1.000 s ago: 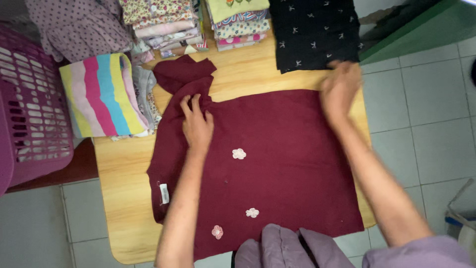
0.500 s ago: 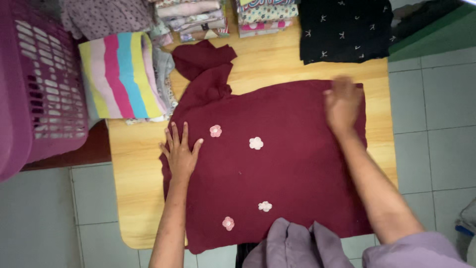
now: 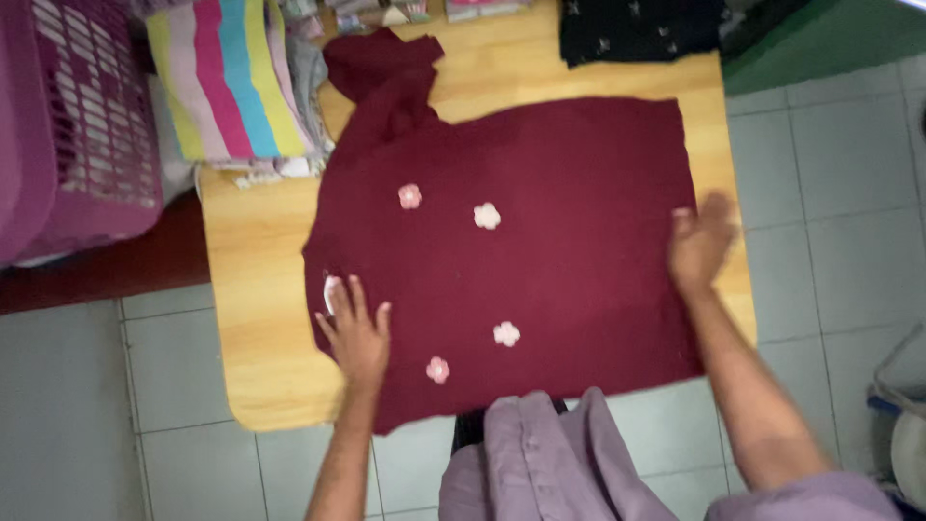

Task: The person folds three garments one by one on a wooden table. They fold a black patterned shirt, a maroon long-sleeved shirt, and a white patterned shirt, smoothing each before stacking them.

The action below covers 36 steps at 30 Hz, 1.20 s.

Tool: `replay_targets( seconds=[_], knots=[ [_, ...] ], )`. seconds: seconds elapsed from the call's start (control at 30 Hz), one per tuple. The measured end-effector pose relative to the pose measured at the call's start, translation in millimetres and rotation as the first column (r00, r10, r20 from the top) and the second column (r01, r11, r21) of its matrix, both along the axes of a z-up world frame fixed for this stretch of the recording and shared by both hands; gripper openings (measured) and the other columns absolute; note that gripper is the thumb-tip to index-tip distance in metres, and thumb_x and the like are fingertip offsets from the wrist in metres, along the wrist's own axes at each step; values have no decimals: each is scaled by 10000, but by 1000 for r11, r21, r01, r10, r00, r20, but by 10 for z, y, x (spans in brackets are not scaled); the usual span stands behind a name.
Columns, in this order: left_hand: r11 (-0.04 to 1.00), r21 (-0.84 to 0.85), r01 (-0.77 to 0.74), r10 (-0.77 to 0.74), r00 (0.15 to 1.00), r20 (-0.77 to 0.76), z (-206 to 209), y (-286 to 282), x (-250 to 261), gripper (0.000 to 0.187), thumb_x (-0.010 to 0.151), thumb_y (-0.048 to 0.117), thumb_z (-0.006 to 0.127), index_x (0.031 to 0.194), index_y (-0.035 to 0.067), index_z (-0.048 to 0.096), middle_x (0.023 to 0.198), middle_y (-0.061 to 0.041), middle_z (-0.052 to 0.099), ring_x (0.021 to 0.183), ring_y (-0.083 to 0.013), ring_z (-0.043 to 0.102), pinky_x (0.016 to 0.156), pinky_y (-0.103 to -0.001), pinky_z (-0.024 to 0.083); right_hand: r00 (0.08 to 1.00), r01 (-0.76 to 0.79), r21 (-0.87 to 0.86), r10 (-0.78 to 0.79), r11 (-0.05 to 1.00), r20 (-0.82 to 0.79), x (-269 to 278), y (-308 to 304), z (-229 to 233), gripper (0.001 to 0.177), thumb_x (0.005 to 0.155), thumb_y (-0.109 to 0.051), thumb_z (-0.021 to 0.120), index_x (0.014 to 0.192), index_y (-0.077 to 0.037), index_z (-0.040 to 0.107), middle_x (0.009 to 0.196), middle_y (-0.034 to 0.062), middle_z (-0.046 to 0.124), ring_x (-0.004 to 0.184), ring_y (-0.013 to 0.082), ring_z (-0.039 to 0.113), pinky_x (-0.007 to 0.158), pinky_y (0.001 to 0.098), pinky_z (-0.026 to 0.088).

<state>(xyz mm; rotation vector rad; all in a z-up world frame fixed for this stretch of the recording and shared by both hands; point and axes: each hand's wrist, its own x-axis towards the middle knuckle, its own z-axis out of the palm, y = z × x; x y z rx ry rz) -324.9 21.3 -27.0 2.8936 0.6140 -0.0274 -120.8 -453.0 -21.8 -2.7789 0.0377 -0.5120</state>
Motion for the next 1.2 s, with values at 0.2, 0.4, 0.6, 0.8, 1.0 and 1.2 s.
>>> replay_targets(
  seconds=[0.2,0.4,0.6,0.8,1.0,1.2],
  knots=[
    [992,-121,34,-29,999,44,-55,-706,-286,768,945,425,623,1556,35,368,1631,-251,313,1530,-405,269,1227,-610,233,952,-292,-148,271,945,-143,-1081,792,-304,539,1005,-295,586,1442,6,495,1556,257,409,1456,460,364,1167,639,235],
    [959,-133,249,-253,967,-13,-88,-1107,-919,753,939,475,646,1558,167,348,1626,-212,291,1509,-380,253,1175,-624,216,796,-576,45,572,816,-199,-1965,1534,-348,514,977,-279,620,1423,-33,549,1516,167,521,1417,363,479,1172,522,346],
    [934,-277,227,-218,974,61,23,-242,-1626,804,932,417,656,1593,83,343,1623,-230,293,1502,-377,259,1198,-554,237,981,-181,-91,173,979,-87,-1760,-482,-55,528,1103,-264,586,1498,75,500,1554,266,487,1443,421,441,1181,519,334],
    [940,-105,323,-331,941,-71,69,-84,-1927,753,809,179,698,1516,137,442,1592,-122,384,1512,-288,304,1232,-517,222,870,-375,29,363,927,-334,-2232,-709,198,501,949,-291,659,1395,-84,564,1450,207,519,1346,361,479,1145,459,395],
    [924,-25,381,-379,923,62,-126,-7,-1949,498,881,31,645,1370,118,609,1458,-113,546,1449,-296,418,1209,-473,300,772,-528,-42,459,848,-439,-2477,-462,145,515,834,-324,757,1337,-282,656,1549,111,443,1392,361,415,1135,561,356],
    [909,-71,412,-407,911,74,-133,137,-1791,360,845,50,668,1197,113,714,1212,-98,630,1259,-288,542,1115,-446,395,766,-474,-103,352,874,-538,-2290,-457,-43,244,877,-351,732,1104,-264,713,1519,-4,487,1406,262,449,1109,514,380]
  ],
)
